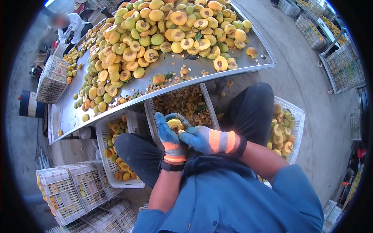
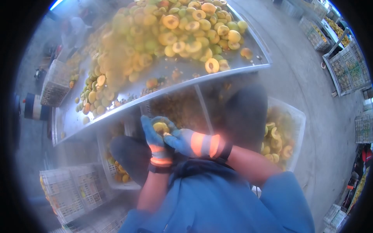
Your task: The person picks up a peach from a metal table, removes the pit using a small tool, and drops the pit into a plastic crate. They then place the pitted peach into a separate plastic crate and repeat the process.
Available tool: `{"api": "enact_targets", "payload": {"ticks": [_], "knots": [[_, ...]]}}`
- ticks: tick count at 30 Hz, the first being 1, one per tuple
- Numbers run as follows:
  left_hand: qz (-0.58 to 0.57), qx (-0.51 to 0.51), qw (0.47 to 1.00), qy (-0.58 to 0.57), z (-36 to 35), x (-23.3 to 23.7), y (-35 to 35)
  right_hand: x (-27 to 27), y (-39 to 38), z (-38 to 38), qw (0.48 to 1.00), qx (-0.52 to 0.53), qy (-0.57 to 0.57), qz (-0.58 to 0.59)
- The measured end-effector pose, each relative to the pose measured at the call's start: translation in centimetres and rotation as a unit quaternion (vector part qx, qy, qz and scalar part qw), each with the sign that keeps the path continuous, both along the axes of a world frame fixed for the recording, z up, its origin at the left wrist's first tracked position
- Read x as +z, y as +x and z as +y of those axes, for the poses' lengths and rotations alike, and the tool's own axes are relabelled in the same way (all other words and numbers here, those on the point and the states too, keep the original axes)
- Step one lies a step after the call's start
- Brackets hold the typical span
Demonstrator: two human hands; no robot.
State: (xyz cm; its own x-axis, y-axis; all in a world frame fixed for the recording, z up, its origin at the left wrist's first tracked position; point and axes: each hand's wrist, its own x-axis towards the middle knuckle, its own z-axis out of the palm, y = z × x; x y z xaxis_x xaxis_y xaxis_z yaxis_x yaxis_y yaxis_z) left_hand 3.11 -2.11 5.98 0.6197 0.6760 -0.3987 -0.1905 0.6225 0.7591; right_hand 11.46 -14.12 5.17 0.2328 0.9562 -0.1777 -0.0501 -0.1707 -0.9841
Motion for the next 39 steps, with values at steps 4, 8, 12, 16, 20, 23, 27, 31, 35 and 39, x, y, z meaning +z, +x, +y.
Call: {"api": "enact_targets", "payload": {"ticks": [4,8,12,16,20,23,27,31,35,39], "knots": [[-0.072,-0.049,0.996,-0.033,0.1,-0.3,-0.7,1.9,1.1,-0.5,0.901,0.064,-0.144,0.404],[-0.044,-0.102,0.991,-0.076,0.6,0.0,-0.9,-0.4,1.6,-0.9,0.771,0.135,-0.12,0.61],[-0.041,0.015,0.99,-0.131,3.4,2.0,-2.2,-0.9,0.5,-0.2,0.727,0.172,-0.051,0.663],[0.318,0.135,0.575,0.742,11.1,1.8,-11.1,0.6,-1.0,1.2,0.984,0.044,-0.107,0.138],[0.536,0.149,0.475,0.682,20.8,-0.8,-18.8,-2.7,-1.3,0.2,0.958,-0.001,-0.112,-0.263],[0.347,0.121,0.656,0.659,15.9,2.2,-10.3,-2.4,-1.3,-0.5,0.949,0.058,-0.192,-0.245],[0.101,-0.054,0.839,0.532,7.7,2.9,4.9,-3.0,-0.2,-1.6,0.959,0.019,-0.189,-0.211],[0.123,-0.203,0.75,0.618,3.3,-1.4,18.6,-3.1,0.6,-2.6,0.958,-0.003,-0.209,-0.198],[0.301,-0.3,0.661,0.619,1.0,-4.5,26.5,-2.7,1.3,-4.0,0.956,0.007,-0.19,-0.222],[0.298,-0.343,0.691,0.562,0.5,-4.2,28.2,-2.5,2.0,-4.7,0.963,0.013,-0.19,-0.189]]}}
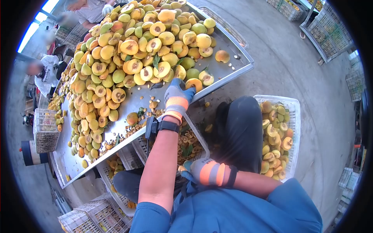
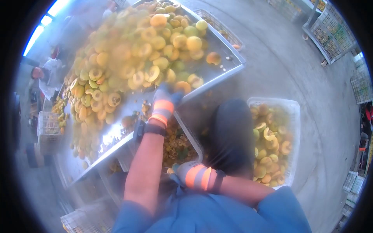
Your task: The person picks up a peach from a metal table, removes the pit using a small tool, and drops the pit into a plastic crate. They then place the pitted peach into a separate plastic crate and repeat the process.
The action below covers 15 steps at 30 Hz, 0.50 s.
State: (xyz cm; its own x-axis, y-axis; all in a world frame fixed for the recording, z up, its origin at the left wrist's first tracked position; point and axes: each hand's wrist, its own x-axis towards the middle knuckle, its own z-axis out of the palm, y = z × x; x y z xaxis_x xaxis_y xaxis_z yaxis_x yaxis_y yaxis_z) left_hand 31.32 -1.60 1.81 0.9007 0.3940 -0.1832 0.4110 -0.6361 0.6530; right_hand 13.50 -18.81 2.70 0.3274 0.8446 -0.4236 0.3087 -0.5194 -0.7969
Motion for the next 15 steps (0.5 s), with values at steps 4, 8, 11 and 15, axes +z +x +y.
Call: {"api": "enact_targets", "payload": {"ticks": [4,8,11,15], "knots": [[-0.023,0.032,0.999,0.006,0.3,0.1,-0.8,0.6,0.4,0.0,1.0,-0.012,0.014,-0.005],[-0.188,0.12,0.878,-0.424,3.0,1.9,-4.6,2.4,0.8,-0.6,0.998,-0.054,0.022,-0.015],[-0.243,0.141,0.748,-0.601,6.4,4.7,-11.5,3.2,0.4,0.4,0.995,-0.086,0.027,-0.045],[-0.349,0.265,0.598,-0.671,7.0,6.2,-20.0,2.1,-0.3,1.9,0.971,-0.146,0.188,-0.016]]}}
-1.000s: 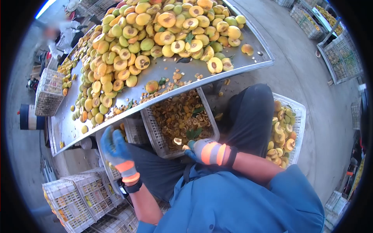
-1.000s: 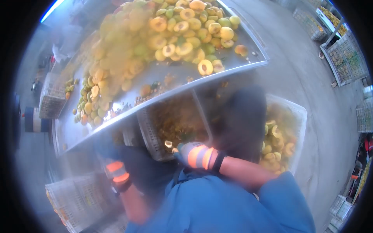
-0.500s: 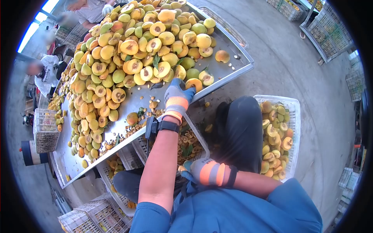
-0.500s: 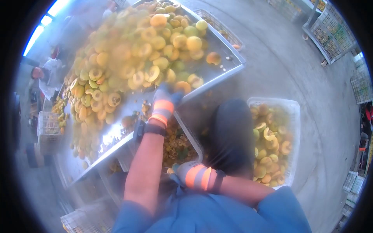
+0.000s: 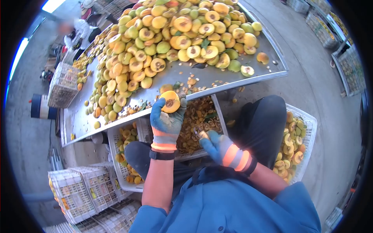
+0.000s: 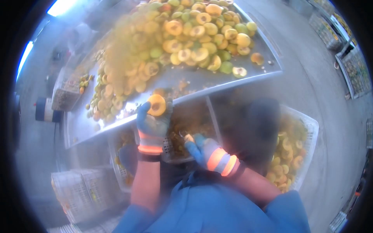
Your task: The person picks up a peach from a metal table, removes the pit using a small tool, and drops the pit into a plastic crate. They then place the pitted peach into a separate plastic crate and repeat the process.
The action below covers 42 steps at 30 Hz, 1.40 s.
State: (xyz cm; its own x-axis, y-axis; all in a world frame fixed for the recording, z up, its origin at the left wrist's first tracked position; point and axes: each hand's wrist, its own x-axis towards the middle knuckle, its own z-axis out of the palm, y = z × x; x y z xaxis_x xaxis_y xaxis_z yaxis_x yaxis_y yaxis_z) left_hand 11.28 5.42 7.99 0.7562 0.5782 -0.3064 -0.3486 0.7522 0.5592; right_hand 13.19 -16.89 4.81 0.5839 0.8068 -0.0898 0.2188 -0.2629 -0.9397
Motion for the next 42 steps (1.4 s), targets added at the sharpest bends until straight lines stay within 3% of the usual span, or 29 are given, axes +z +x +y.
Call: {"api": "enact_targets", "payload": {"ticks": [2,4,7,10,13,16,18,22,25,27,29,31,34,35,36,37,39,42], "knots": [[-0.041,-0.001,0.998,-0.054,-0.2,-0.5,-3.7,2.8,-0.3,1.2,0.982,-0.014,0.029,0.184],[-0.038,0.009,0.996,-0.079,-1.4,-0.8,-5.7,2.7,-1.5,2.5,0.974,-0.014,0.096,0.204],[-0.047,0.033,0.996,-0.067,-3.3,-1.4,-7.9,1.9,-2.4,4.4,0.97,0.005,0.075,0.232],[-0.06,0.047,0.996,-0.053,-4.3,-1.5,-9.5,1.0,-3.3,5.2,0.99,0.024,0.132,0.047],[-0.043,0.065,0.996,-0.037,-5.1,-1.5,-10.0,1.3,-4.0,5.4,0.98,-0.002,0.038,0.193],[-0.034,0.046,0.998,-0.014,-5.4,-2.1,-10.4,1.7,-4.3,4.8,0.975,0.009,0.078,0.209],[-0.017,0.05,0.998,0.02,-6.2,-2.3,-10.2,1.1,-4.2,4.5,0.988,0.034,0.067,0.137],[-0.011,0.069,0.997,0.03,-7.2,-3.4,-10.1,0.6,-4.2,4.2,0.99,0.055,0.01,0.13],[0.032,0.09,0.995,0.042,-7.8,-3.0,-9.9,-1.5,-4.1,4.0,0.989,0.094,0.067,-0.088],[0.077,0.091,0.989,0.083,-7.6,-3.1,-9.8,-2.1,-4.0,4.3,0.987,0.095,0.089,-0.098],[0.131,0.082,0.976,0.155,-7.2,-3.8,-9.7,-1.9,-4.0,4.4,0.993,0.092,0.069,-0.019],[0.114,0.088,0.979,0.144,-7.2,-3.8,-9.6,0.3,-3.7,4.5,0.986,0.084,0.006,0.147],[0.117,0.102,0.981,0.117,-7.5,-3.7,-9.3,0.5,-3.0,4.6,0.952,0.108,-0.031,0.285],[0.121,0.109,0.981,0.106,-7.6,-3.7,-9.1,0.1,-3.0,4.4,0.985,0.143,-0.003,0.093],[0.122,0.111,0.983,0.085,-7.7,-3.8,-8.9,-0.8,-3.1,4.3,0.979,0.171,0.025,-0.104],[0.123,0.112,0.984,0.063,-7.8,-3.9,-8.8,-1.7,-3.3,4.1,0.934,0.193,0.051,-0.296],[0.128,0.117,0.984,0.046,-8.0,-3.8,-8.5,-3.1,-3.4,4.7,0.96,0.159,0.103,-0.205],[0.139,0.116,0.981,0.063,-8.4,-3.6,-8.7,-2.7,-3.1,4.4,0.976,0.161,0.087,-0.114]]}}
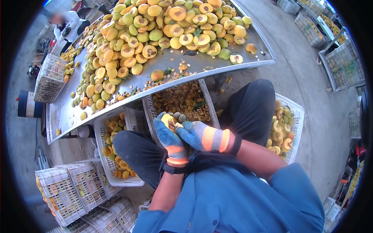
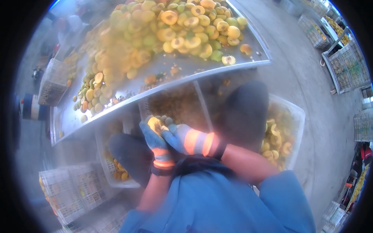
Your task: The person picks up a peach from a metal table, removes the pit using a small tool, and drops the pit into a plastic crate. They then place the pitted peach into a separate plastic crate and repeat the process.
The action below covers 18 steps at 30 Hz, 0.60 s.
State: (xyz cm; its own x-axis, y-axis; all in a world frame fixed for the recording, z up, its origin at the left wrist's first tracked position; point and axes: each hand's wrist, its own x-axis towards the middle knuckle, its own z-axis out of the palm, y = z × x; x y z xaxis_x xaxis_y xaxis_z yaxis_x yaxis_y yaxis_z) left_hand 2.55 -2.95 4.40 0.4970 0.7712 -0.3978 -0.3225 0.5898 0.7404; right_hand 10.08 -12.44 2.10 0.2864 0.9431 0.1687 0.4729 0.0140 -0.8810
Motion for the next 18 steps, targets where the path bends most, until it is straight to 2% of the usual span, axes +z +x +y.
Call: {"api": "enact_targets", "payload": {"ticks": [4,6,8,9,11,12,14,16,18], "knots": [[-0.012,-0.02,1.0,-0.006,0.4,-0.4,-0.3,-0.3,0.7,-0.4,0.995,0.055,-0.035,-0.077],[-0.026,-0.029,0.999,-0.026,0.6,-0.3,-0.2,0.0,0.3,-0.3,0.998,0.017,0.01,0.064],[-0.045,-0.044,0.997,-0.046,0.9,-1.0,-0.7,0.9,0.1,-0.4,0.981,0.026,-0.026,0.193],[-0.042,-0.043,0.997,-0.046,0.9,-1.2,-0.9,2.1,0.7,-0.6,0.964,0.054,-0.082,0.248],[-0.039,-0.044,0.997,-0.045,0.8,-1.6,-1.0,1.9,0.9,-0.7,0.954,0.077,-0.103,0.272],[-0.034,-0.048,0.998,-0.032,0.7,-1.8,-1.1,1.4,0.7,-0.5,0.964,0.072,-0.069,0.246],[-0.026,-0.056,0.998,-0.004,0.6,-2.1,-1.1,0.9,0.9,-0.6,0.937,0.062,-0.139,0.314],[-0.027,-0.07,0.997,0.004,0.6,-2.1,-1.2,4.6,2.3,-0.5,0.804,0.047,-0.34,0.486],[-0.027,-0.077,0.997,-0.01,0.5,-2.4,-1.4,3.9,2.2,-1.0,0.796,0.046,-0.317,0.514]]}}
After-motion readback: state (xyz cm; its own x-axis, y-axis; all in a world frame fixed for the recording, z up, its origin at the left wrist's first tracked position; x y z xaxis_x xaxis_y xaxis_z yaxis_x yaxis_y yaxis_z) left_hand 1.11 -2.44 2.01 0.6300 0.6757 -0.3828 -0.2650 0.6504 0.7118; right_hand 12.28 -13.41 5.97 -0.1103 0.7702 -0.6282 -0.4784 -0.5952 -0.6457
